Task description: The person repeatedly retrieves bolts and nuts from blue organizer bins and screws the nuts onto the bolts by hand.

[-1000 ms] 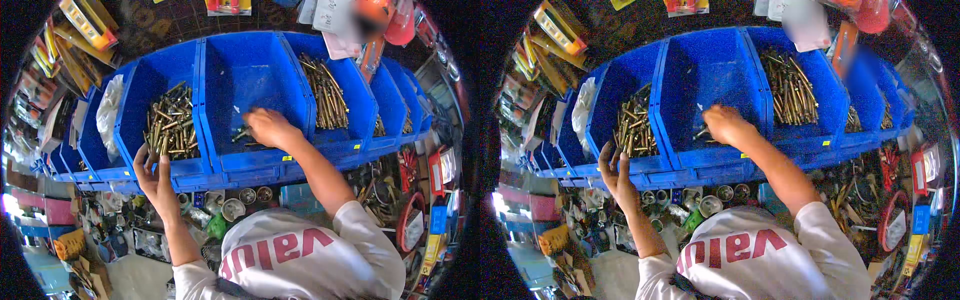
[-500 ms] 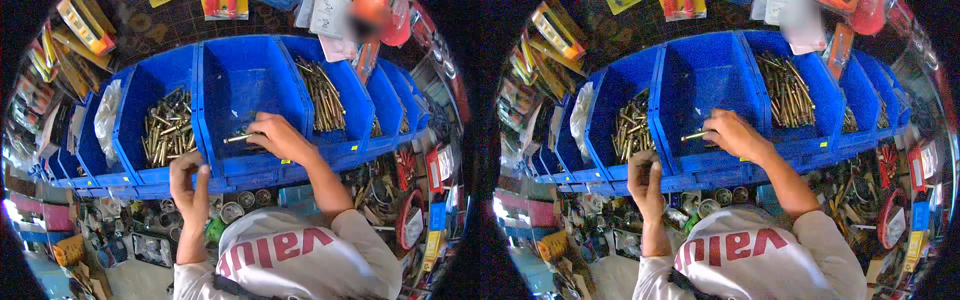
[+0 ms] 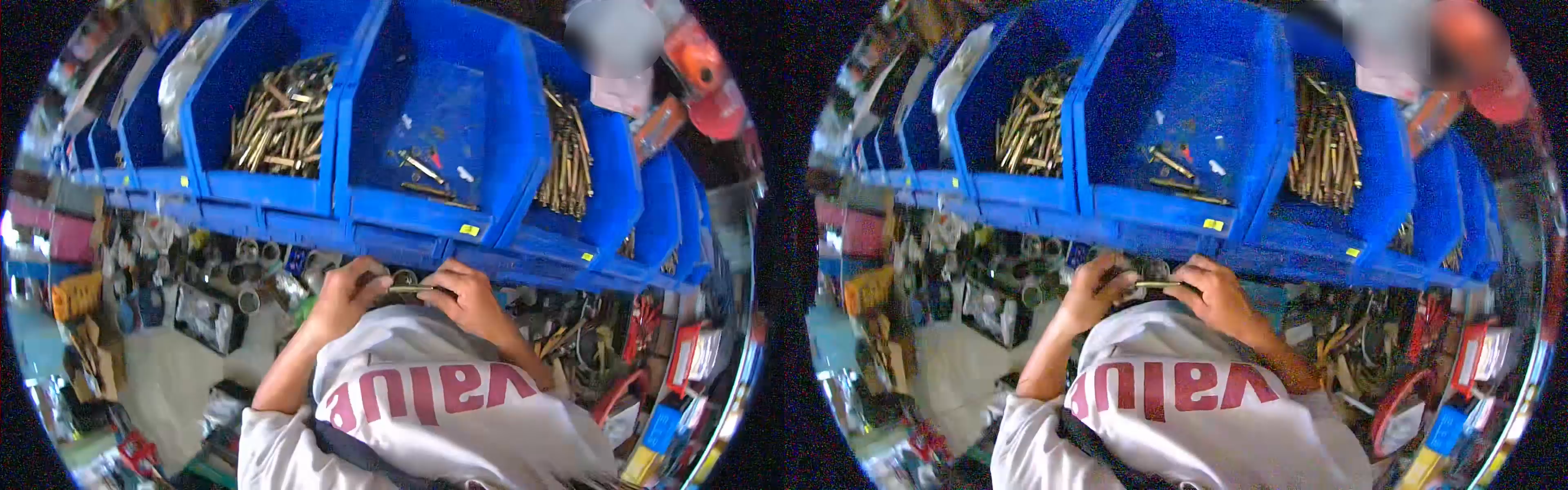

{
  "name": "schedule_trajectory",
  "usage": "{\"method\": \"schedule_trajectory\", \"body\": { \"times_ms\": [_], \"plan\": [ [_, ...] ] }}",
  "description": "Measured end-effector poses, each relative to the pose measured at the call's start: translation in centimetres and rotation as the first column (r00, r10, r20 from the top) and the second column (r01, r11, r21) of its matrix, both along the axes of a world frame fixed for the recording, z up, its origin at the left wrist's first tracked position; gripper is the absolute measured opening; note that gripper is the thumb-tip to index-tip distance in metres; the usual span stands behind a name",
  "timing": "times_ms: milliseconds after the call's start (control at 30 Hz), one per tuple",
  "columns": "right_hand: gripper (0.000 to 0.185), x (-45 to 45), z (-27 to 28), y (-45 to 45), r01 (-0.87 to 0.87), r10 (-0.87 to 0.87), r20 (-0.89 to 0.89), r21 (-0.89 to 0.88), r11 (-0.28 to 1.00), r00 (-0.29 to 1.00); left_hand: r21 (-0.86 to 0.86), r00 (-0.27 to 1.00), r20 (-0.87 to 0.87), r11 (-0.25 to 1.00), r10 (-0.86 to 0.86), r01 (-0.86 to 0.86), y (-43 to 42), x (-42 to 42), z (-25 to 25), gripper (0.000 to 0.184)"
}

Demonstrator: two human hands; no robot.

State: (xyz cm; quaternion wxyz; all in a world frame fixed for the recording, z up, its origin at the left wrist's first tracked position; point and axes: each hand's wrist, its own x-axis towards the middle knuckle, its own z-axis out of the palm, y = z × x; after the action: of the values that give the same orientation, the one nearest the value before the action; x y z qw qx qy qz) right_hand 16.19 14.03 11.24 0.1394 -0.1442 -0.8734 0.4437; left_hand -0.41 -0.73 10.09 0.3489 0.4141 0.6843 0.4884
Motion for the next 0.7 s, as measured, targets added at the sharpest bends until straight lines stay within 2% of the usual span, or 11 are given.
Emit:
{"method": "schedule_trajectory", "body": {
  "times_ms": [67, 167, 233, 300, 367, 400, 467, 500, 600, 667, 700],
  "plan": [
    [0.016, 0.5, -1.8, 0.2, -0.028, 0.029, 0.079, -0.011, 1.0, 0.996, -0.051, 0.995, 0.095, 0.999, 0.006, -0.001, -0.5, 0.6, -2.7, 0.011],
    [0.018, 0.9, -4.0, 0.6, -0.067, 0.076, 0.101, -0.088, 0.994, 0.992, 0.082, 0.918, 0.392, 0.992, 0.053, -0.092, -0.5, 2.2, -4.6, 0.021],
    [0.019, 1.1, -5.4, 0.7, -0.082, 0.097, 0.111, -0.129, 0.988, 0.989, -0.001, 0.862, 0.47, 0.977, 0.188, -0.213, -0.3, 3.1, -4.5, 0.017],
    [0.018, 1.3, -6.5, 0.8, -0.067, 0.076, 0.055, -0.152, 0.986, 0.996, 0.0, 0.878, 0.43, 0.973, 0.21, -0.233, -0.4, 3.5, -4.9, 0.016],
    [0.02, 1.3, -7.2, 0.9, -0.083, 0.09, 0.029, -0.174, 0.981, 0.996, -0.364, 0.878, 0.345, 0.91, 0.331, -0.2, -0.9, 4.0, -4.4, 0.015],
    [0.022, 1.3, -7.3, 1.0, -0.085, 0.087, 0.001, -0.193, 0.977, 0.996, -0.289, 0.814, 0.471, 0.932, 0.339, -0.22, -1.6, 4.6, -5.8, 0.015],
    [0.024, 1.4, -7.4, 1.2, -0.09, 0.1, 0.025, -0.265, 0.96, 0.995, -0.023, 0.881, 0.437, 0.981, 0.183, -0.192, -2.1, 5.4, -6.2, 0.016],
    [0.027, 1.4, -7.4, 1.4, -0.078, 0.101, 0.054, -0.332, 0.94, 0.993, 0.018, 0.848, 0.484, 0.967, 0.214, -0.254, -2.1, 6.0, -5.6, 0.02],
    [0.028, 1.2, -7.0, 1.5, -0.134, 0.151, 0.026, -0.324, 0.936, 0.988, -0.078, 0.82, 0.478, 0.944, 0.316, -0.319, -2.0, 6.7, -4.6, 0.022],
    [0.027, 1.0, -6.7, 1.4, -0.179, 0.188, 0.002, -0.284, 0.942, 0.982, -0.076, 0.772, 0.57, 0.954, 0.28, -0.289, -2.0, 7.2, -4.7, 0.022],
    [0.027, 0.9, -6.4, 1.2, -0.197, 0.202, -0.009, -0.273, 0.942, 0.979, -0.099, 0.816, 0.532, 0.973, 0.227, -0.206, -2.3, 7.1, -4.9, 0.023]
  ]
}}
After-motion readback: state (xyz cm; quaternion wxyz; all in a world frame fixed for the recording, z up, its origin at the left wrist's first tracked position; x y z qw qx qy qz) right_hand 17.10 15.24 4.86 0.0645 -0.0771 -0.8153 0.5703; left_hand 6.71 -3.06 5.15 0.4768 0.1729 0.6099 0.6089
